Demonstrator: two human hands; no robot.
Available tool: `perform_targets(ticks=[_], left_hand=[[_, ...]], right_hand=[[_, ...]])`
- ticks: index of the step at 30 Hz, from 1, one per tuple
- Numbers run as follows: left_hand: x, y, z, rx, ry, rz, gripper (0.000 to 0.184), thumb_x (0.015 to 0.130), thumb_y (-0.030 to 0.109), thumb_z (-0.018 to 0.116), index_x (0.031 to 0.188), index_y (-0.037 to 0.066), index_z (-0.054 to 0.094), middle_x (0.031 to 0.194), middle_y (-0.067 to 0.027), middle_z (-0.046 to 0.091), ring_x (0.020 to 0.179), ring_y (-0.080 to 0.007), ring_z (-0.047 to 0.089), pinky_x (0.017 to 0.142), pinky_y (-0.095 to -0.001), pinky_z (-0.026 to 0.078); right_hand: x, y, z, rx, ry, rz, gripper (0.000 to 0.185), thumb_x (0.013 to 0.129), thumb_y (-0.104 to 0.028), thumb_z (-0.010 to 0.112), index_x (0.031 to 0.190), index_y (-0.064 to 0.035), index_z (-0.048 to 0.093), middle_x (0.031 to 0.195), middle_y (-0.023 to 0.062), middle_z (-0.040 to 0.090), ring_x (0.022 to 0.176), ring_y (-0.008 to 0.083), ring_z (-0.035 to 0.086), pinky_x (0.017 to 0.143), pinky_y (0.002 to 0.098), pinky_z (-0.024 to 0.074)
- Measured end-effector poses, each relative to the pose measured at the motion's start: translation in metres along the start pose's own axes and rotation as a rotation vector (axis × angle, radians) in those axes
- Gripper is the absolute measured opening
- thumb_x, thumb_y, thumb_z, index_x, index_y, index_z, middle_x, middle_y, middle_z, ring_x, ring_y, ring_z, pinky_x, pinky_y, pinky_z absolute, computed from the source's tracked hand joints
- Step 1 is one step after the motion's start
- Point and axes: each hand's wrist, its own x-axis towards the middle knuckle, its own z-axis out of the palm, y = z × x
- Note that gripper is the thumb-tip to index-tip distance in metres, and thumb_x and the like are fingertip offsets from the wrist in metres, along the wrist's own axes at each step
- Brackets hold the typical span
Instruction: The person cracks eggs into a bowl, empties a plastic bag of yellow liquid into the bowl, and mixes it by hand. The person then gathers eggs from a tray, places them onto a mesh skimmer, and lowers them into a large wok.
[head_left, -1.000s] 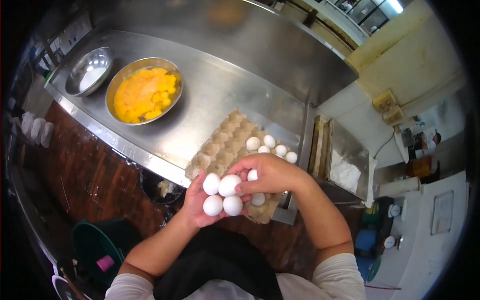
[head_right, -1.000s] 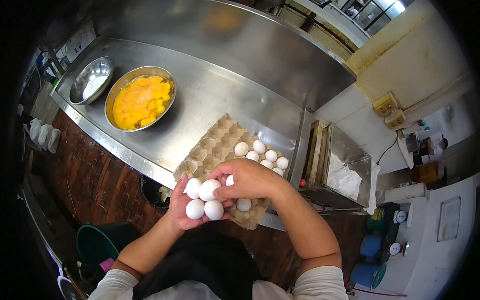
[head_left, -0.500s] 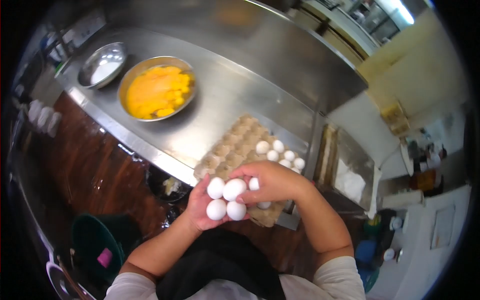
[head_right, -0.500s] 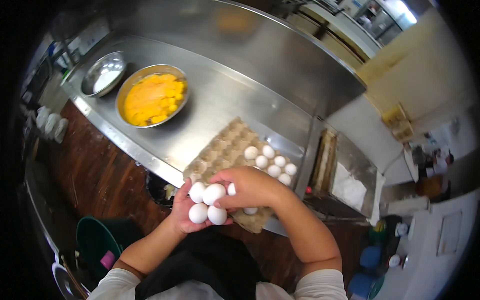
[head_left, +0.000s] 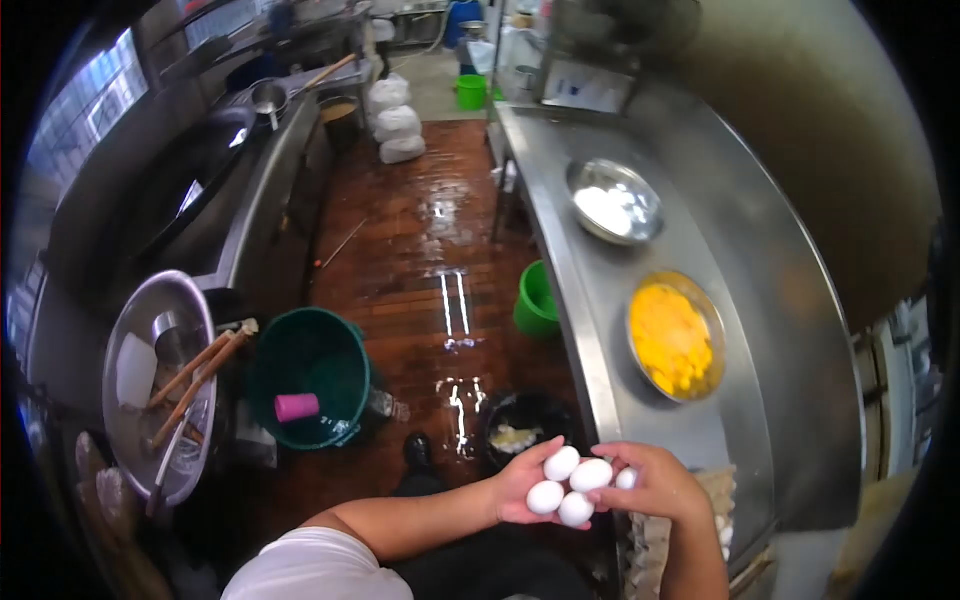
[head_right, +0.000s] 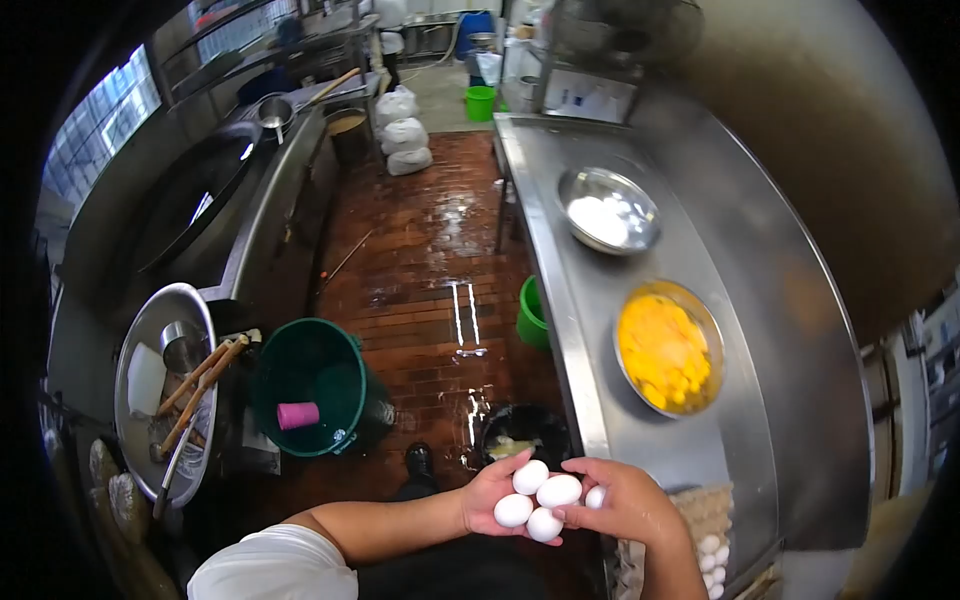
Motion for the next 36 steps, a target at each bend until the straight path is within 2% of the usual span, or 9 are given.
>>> perform_targets(ticks=[5,10,14,20,23,27,28,31,36], left_hand=[[-0.075,0.085,0.032,-0.002,-0.003,0.173,0.071,0.094,0.062,0.043,0.138,0.007,0.047,0.133,-0.0179,0.054,0.119,-0.0397,0.056,0.096,-0.058,0.048],[-0.149,0.155,0.076,0.104,0.173,0.393,0.067,0.095,0.06,0.042,0.136,0.008,0.048,0.13,-0.0176,0.056,0.115,-0.0391,0.058,0.092,-0.0568,0.051],[-0.183,0.189,0.086,0.122,0.034,0.561,0.068,0.095,0.061,0.042,0.137,0.008,0.048,0.131,-0.0176,0.056,0.117,-0.0405,0.057,0.094,-0.0586,0.049],[-0.212,0.244,0.11,0.1,0.148,0.728,0.068,0.094,0.061,0.042,0.135,0.007,0.05,0.131,-0.018,0.055,0.119,-0.0413,0.056,0.095,-0.0606,0.047],[-0.213,0.281,0.113,0.11,0.117,0.791,0.067,0.094,0.06,0.043,0.135,0.008,0.05,0.132,-0.0174,0.055,0.119,-0.0407,0.055,0.098,-0.0609,0.045],[-0.2,0.34,0.107,0.09,0.048,0.87,0.068,0.092,0.061,0.048,0.135,0.008,0.05,0.133,-0.0158,0.055,0.121,-0.0382,0.054,0.101,-0.0624,0.042],[-0.196,0.357,0.107,0.095,0.027,0.895,0.069,0.091,0.061,0.048,0.136,0.008,0.049,0.133,-0.0155,0.054,0.121,-0.0376,0.054,0.101,-0.0628,0.041],[-0.189,0.407,0.115,0.117,-0.039,0.918,0.074,0.088,0.064,0.052,0.138,0.009,0.048,0.138,-0.0136,0.051,0.124,-0.0359,0.051,0.104,-0.0657,0.035],[-0.183,0.473,0.148,0.12,0.024,1.004,0.078,0.086,0.065,0.054,0.14,0.009,0.046,0.14,-0.0135,0.05,0.126,-0.0355,0.05,0.105,-0.0665,0.034]], right_hand=[[0.114,-0.073,0.02,0.001,-0.12,-0.104,0.058,0.075,-0.027,0.083,0.122,0.0008,0.06,0.092,0.0096,0.069,0.084,0.0165,0.066,0.077,0.0299,0.0529],[0.218,-0.152,0.041,0.11,-0.275,-0.164,0.053,0.075,-0.023,0.083,0.118,0.001,0.063,0.094,0.0085,0.069,0.086,0.0159,0.066,0.078,0.0294,0.0529],[0.285,-0.189,0.05,-0.045,-0.359,-0.352,0.049,0.076,-0.023,0.083,0.114,0.001,0.064,0.094,0.0097,0.069,0.088,0.0176,0.066,0.078,0.0306,0.0529],[0.373,-0.236,0.045,-0.155,-0.505,-0.445,0.044,0.077,-0.017,0.081,0.115,-0.0022,0.064,0.101,0.0067,0.069,0.093,0.0145,0.065,0.082,0.0294,0.0521],[0.414,-0.257,0.035,-0.015,-0.607,-0.42,0.042,0.078,-0.016,0.081,0.114,-0.0024,0.065,0.1,0.0062,0.069,0.093,0.0144,0.065,0.082,0.0291,0.052],[0.483,-0.277,0.007,-0.345,-0.559,-0.658,0.046,0.076,-0.028,0.08,0.113,-0.0055,0.066,0.1,0.0107,0.069,0.092,0.0231,0.068,0.081,0.0325,0.0524],[0.504,-0.275,0.0,-0.356,-0.568,-0.67,0.052,0.077,-0.04,0.077,0.114,-0.0062,0.066,0.102,0.0138,0.068,0.093,0.0321,0.066,0.082,0.0374,0.0521],[0.556,-0.286,-0.02,-0.354,-0.578,-0.736,0.054,0.077,-0.043,0.075,0.115,-0.0061,0.065,0.104,0.0149,0.068,0.093,0.0334,0.066,0.082,0.0388,0.0521],[0.615,-0.322,-0.048,-0.371,-0.536,-0.757,0.065,0.074,-0.044,0.075,0.123,-0.0042,0.06,0.101,0.0177,0.068,0.092,0.0344,0.066,0.08,0.04,0.0521]])
